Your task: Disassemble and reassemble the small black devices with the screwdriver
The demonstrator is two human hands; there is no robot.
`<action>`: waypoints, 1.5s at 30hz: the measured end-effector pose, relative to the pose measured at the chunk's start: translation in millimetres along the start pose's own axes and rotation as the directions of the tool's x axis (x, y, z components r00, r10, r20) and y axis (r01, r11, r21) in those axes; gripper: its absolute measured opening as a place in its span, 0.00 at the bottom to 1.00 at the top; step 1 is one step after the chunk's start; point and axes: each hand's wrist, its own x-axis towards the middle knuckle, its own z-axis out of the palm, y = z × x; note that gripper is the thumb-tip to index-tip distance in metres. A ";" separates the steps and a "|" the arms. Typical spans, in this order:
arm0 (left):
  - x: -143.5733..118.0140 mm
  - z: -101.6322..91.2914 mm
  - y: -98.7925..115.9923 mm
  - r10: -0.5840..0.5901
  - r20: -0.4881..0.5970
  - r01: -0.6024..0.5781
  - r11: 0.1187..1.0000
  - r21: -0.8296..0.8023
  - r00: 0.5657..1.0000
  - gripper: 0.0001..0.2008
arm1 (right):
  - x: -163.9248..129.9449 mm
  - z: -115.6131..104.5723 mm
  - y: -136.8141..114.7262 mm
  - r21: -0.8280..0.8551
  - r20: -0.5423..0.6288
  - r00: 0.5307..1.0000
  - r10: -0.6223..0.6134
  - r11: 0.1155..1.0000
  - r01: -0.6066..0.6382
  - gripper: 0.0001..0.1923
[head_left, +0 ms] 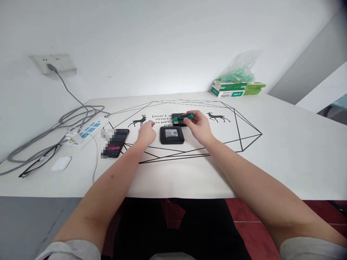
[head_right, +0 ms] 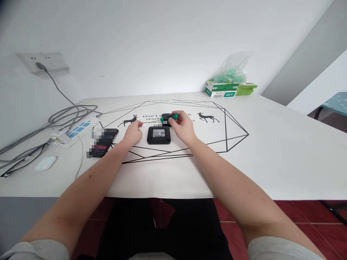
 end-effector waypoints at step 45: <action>-13.7 7.6 11.3 0.304 0.378 -0.314 0.949 -0.038 0.874 0.51 | 41.2 -40.7 14.8 0.135 -0.236 0.949 0.210 0.974 -0.182 0.16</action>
